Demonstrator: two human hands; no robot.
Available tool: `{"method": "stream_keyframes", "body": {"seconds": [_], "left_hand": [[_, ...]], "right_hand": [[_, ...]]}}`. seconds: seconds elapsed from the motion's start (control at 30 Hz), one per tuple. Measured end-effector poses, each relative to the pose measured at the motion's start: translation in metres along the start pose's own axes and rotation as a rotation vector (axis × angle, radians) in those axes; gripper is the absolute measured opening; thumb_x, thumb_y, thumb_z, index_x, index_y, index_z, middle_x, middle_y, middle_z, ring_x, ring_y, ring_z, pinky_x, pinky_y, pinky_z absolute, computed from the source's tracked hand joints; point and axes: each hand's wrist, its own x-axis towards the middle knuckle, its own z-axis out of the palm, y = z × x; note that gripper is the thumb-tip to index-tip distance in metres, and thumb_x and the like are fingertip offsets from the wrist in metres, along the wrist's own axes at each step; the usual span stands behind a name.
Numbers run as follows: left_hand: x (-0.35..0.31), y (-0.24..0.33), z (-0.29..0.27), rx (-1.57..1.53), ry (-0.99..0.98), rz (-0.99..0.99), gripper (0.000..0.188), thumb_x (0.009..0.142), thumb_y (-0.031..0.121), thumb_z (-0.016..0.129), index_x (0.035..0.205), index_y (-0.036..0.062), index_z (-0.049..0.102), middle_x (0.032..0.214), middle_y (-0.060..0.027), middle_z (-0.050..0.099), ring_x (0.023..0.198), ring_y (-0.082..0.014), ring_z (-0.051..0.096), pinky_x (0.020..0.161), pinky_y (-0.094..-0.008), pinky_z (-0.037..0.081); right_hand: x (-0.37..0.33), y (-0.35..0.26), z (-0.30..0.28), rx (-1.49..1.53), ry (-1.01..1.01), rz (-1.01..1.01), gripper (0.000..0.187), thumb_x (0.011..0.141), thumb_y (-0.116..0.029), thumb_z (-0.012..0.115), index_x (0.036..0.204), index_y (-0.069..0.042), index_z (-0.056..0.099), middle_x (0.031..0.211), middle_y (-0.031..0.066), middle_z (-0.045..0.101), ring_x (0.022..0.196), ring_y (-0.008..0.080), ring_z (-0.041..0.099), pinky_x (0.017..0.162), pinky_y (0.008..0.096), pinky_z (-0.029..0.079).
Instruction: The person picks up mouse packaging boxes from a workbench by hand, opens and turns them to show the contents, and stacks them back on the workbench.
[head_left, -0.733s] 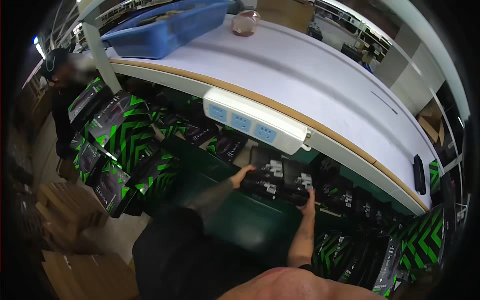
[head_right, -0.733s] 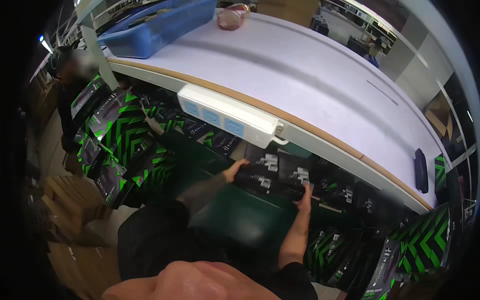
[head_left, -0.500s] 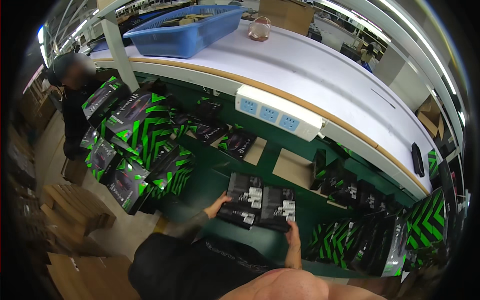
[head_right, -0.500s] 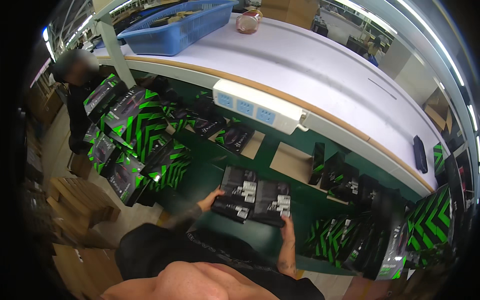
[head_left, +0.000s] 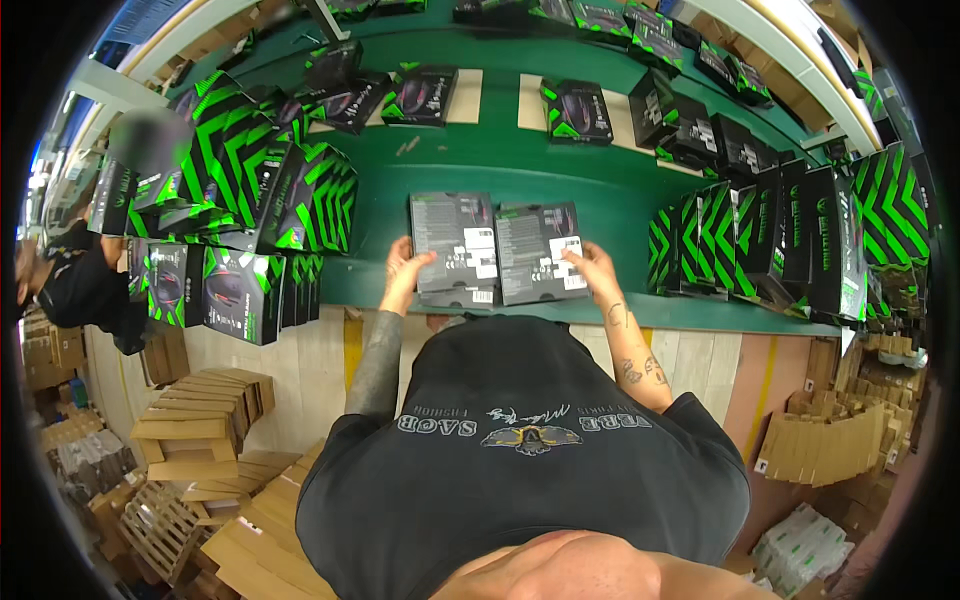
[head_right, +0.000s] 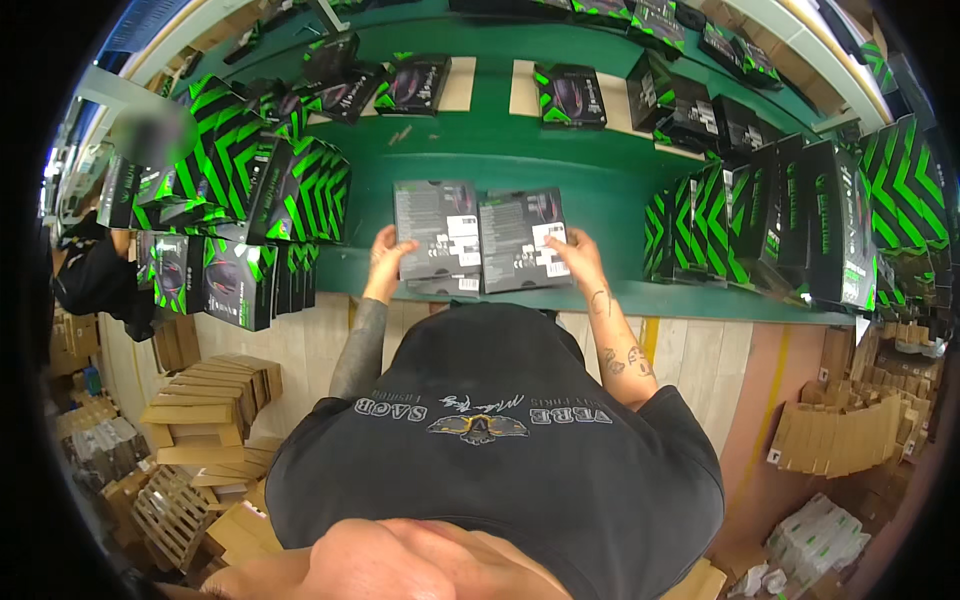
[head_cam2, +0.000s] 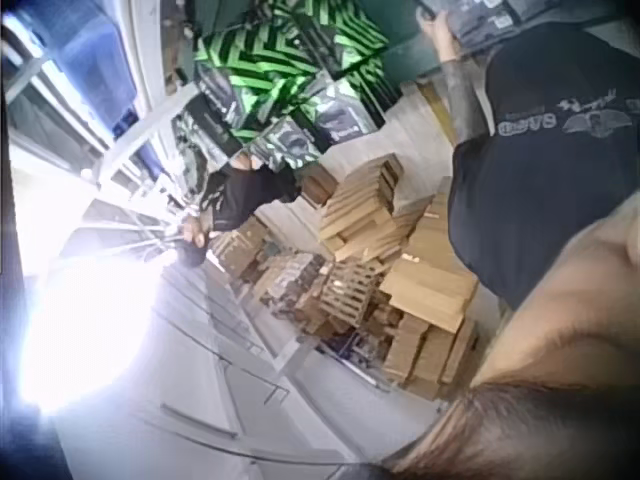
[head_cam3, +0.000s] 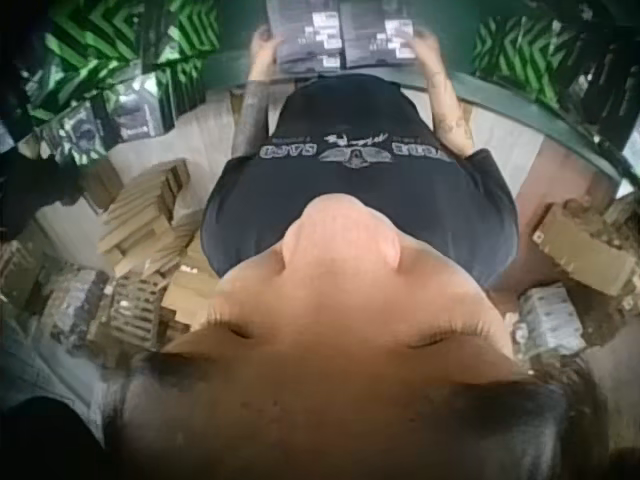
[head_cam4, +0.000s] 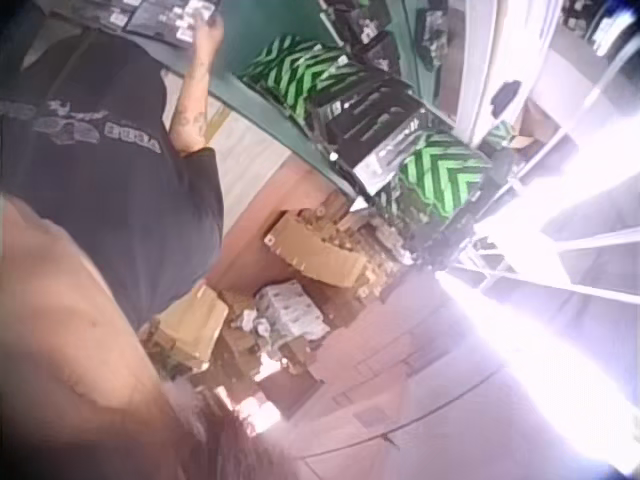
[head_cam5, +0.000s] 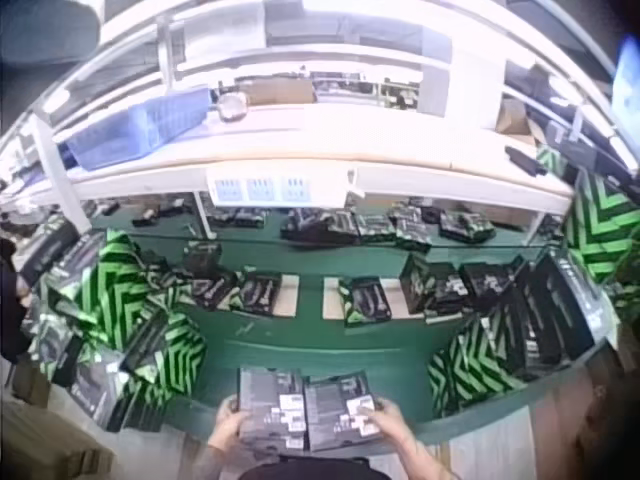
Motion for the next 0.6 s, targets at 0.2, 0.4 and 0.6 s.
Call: {"method": "stream_keyframes", "body": {"seconds": [0.2,0.4,0.6], "left_hand": [[-0.059,0.087,0.037,0.874,0.200,0.501,0.069,0.078,0.024,0.075,0.132,-0.0048,0.042,0.122,-0.0270,0.057,0.110,-0.0350,0.059,0.093,-0.0398,0.047],[-0.071,0.067,0.056,1.159,-0.208,0.489,0.073,0.074,0.043,0.075,0.131,0.0051,0.050,0.139,-0.0223,0.044,0.122,-0.0384,0.050,0.100,-0.0433,0.042],[-0.049,0.019,0.019,1.131,-0.187,0.357,0.115,0.057,0.052,0.086,0.146,0.0049,0.030,0.151,-0.0340,0.011,0.140,-0.0510,0.014,0.113,-0.0476,0.025]], "right_hand": [[-0.065,-0.062,0.014,-0.704,0.361,-0.592,0.067,0.073,-0.028,0.076,0.129,-0.001,0.051,0.115,0.0186,0.051,0.111,0.0355,0.051,0.095,0.0419,0.043],[-0.060,-0.050,0.042,-0.575,0.011,-0.617,0.047,0.081,-0.029,0.070,0.121,-0.008,0.060,0.124,0.0182,0.052,0.116,0.0372,0.049,0.099,0.0435,0.041],[0.015,-0.025,-0.007,-0.792,0.309,-0.245,0.083,0.075,-0.054,0.070,0.136,-0.003,0.045,0.133,0.0286,0.049,0.124,0.0422,0.047,0.102,0.0442,0.040]]}}
